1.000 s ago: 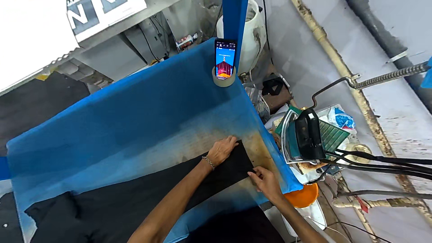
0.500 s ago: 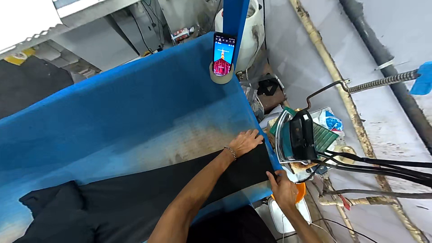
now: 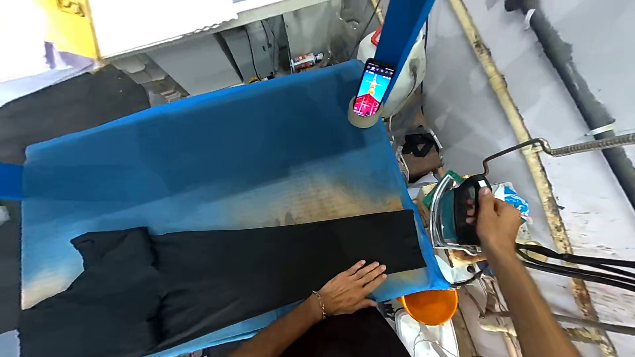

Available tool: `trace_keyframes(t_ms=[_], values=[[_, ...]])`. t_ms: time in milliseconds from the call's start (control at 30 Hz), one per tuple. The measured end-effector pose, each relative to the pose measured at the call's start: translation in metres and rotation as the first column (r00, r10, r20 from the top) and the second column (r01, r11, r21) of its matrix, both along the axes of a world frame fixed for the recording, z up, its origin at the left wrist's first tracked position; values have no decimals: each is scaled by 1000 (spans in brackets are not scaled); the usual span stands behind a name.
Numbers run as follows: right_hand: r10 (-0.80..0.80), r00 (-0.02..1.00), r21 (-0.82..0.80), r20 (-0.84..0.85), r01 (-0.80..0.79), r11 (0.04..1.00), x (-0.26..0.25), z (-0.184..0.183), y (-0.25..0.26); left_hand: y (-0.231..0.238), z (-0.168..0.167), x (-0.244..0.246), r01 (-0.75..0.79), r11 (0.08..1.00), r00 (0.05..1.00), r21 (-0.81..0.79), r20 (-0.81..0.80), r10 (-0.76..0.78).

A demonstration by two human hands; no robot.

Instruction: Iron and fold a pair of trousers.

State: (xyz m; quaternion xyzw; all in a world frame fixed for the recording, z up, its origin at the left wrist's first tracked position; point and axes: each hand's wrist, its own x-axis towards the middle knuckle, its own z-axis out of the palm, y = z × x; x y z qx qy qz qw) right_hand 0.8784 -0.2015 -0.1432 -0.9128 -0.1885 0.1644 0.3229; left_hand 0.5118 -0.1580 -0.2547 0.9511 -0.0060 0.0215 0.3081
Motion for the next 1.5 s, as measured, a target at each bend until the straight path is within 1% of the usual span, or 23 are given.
trace_keyframes(t_ms=[100,200,267,333,400,467,533,567,600,667,800,867,933,1000,1067,1100,1133,1200,1267,1300,1333,1400,1500], values=[[-37,944,128,-328,83,988,16,5,3,47,37,-9,-221,975,975,-9,-32,220],[-58,865,118,-498,134,984,-8,18,9,126,57,-48,-510,857,848,72,-124,515],[69,868,90,-492,-28,996,-54,23,16,176,59,-83,-580,794,758,183,-236,608],[297,828,37,-477,-318,947,-125,22,13,205,57,-115,-563,791,714,238,-342,611],[549,703,-81,-452,-645,759,-204,19,23,230,46,-130,-539,814,705,217,-412,577],[788,467,-144,-401,-882,449,-279,14,39,243,41,-135,-529,838,721,133,-451,526],[874,268,-148,-405,-963,227,-322,10,52,247,45,-135,-520,851,730,74,-478,488],[882,261,-154,-393,-964,217,-327,9,56,248,47,-135,-522,851,729,53,-490,478],[874,317,-175,-367,-947,270,-322,8,57,248,45,-137,-532,846,733,34,-482,480],[805,526,-221,-273,-849,480,-285,4,52,246,40,-141,-567,824,742,-9,-439,506],[409,881,-159,-238,-450,879,-162,-8,22,238,44,-144,-603,796,750,-51,-374,545],[192,941,-45,-277,-212,976,-116,-16,6,240,44,-152,-607,793,754,-57,-358,551],[67,937,73,-344,-44,996,-97,-20,-4,247,44,-170,-592,806,743,-3,-390,544],[116,912,57,-393,-102,993,-109,-19,-7,258,46,-197,-587,807,701,62,-461,545],[341,843,-37,-416,-390,920,-146,-16,-5,272,51,-235,-600,790,632,126,-531,564],[490,769,-89,-411,-569,818,-172,-15,2,279,54,-255,-605,778,594,170,-554,583],[651,653,-139,-387,-739,659,-204,-14,11,286,56,-276,-616,761,563,204,-561,606],[894,308,-189,-326,-948,258,-274,-9,37,300,56,-313,-664,717,534,212,-538,653],[943,-4,-184,-334,-980,-70,-338,-3,77,312,51,-333,-706,683,534,190,-492,688],[936,-89,-177,-341,-972,-157,-364,-1,102,316,48,-335,-723,670,539,170,-468,700],[937,-118,-184,-329,-965,-186,-384,1,129,318,45,-336,-737,658,541,153,-450,710],[960,-47,-229,-277,-967,-114,-409,2,183,317,40,-338,-760,636,551,136,-384,741],[927,265,-193,-266,-957,218,-416,-1,245,300,46,-354,-825,526,505,207,-148,850]])
